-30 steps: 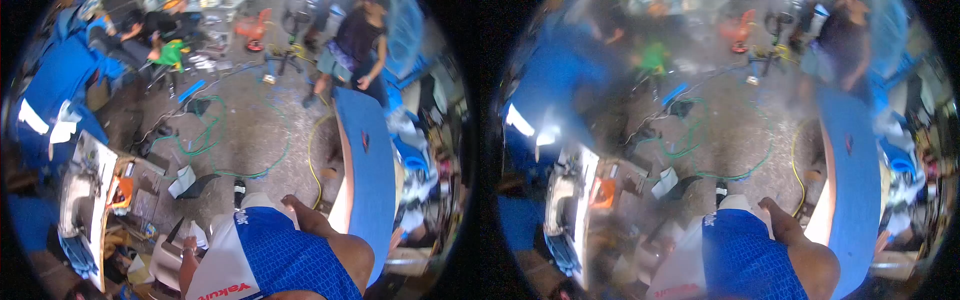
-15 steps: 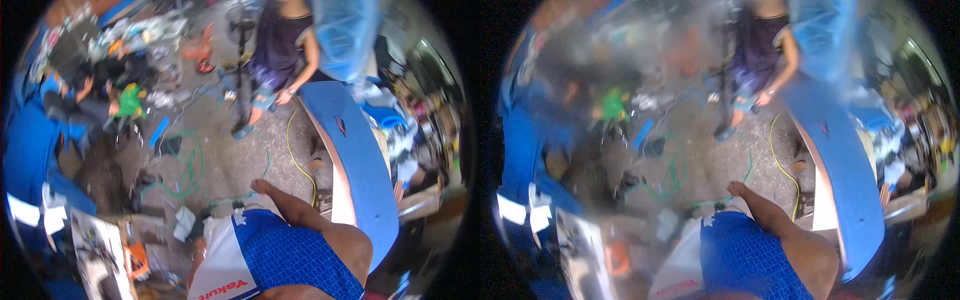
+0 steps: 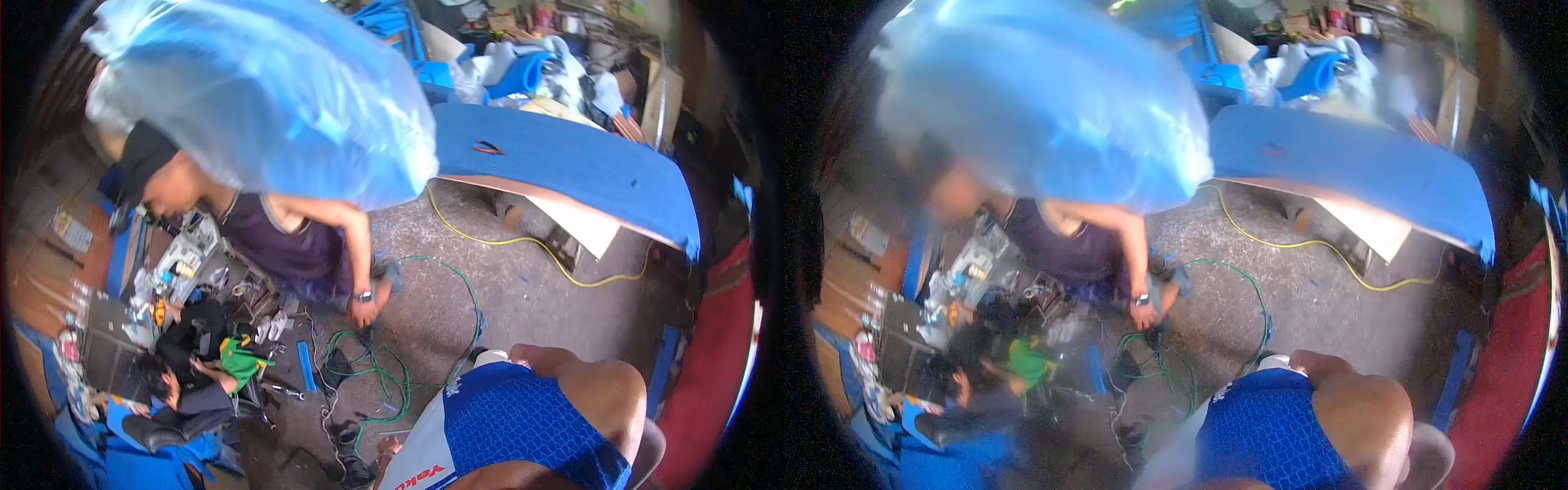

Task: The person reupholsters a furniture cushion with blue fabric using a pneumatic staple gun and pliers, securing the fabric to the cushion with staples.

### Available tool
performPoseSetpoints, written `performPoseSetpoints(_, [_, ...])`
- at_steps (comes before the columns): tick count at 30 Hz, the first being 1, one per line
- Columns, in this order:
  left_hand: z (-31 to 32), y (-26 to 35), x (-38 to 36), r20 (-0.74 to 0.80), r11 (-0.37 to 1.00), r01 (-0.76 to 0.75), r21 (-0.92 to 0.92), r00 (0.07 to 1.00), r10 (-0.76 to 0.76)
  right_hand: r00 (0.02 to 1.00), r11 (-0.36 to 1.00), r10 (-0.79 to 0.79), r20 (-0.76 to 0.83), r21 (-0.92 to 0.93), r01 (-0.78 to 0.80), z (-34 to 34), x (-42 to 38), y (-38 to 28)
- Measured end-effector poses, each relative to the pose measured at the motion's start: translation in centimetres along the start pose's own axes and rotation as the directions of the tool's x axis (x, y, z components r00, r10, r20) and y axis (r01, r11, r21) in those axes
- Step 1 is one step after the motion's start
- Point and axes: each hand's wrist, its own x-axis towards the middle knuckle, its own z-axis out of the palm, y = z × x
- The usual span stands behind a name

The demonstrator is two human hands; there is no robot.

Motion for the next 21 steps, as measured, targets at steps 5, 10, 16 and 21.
performPoseSetpoints(5, [-0.6, 1.2, 2.7, 0.056, 0.992, -0.112, 0.065, 0.993, 0.108, 1.0, 0.994, -0.004, -0.021, 0.107, 0.006, 2.1, -1.8, -2.2])
performPoseSetpoints(10, [-0.1, 2.0, 2.8, 0.111, 0.983, -0.175, 0.06, 0.98, 0.168, 0.999, 0.988, 0.026, -0.038, 0.153, -0.02, 2.6, -3.1, -2.2])
performPoseSetpoints(16, [2.1, 1.5, 1.0, 0.128, 0.988, -0.153, 0.038, 0.981, 0.147, 0.993, 0.994, 0.096, -0.066, 0.06, -0.092, 3.3, -3.2, -0.8])
performPoseSetpoints(21, [4.3, -0.8, -1.8, 0.143, 0.992, -0.092, 0.09, 0.987, 0.078, 0.979, 0.979, 0.196, -0.052, 0.07, -0.192, 5.0, -4.3, 2.4])
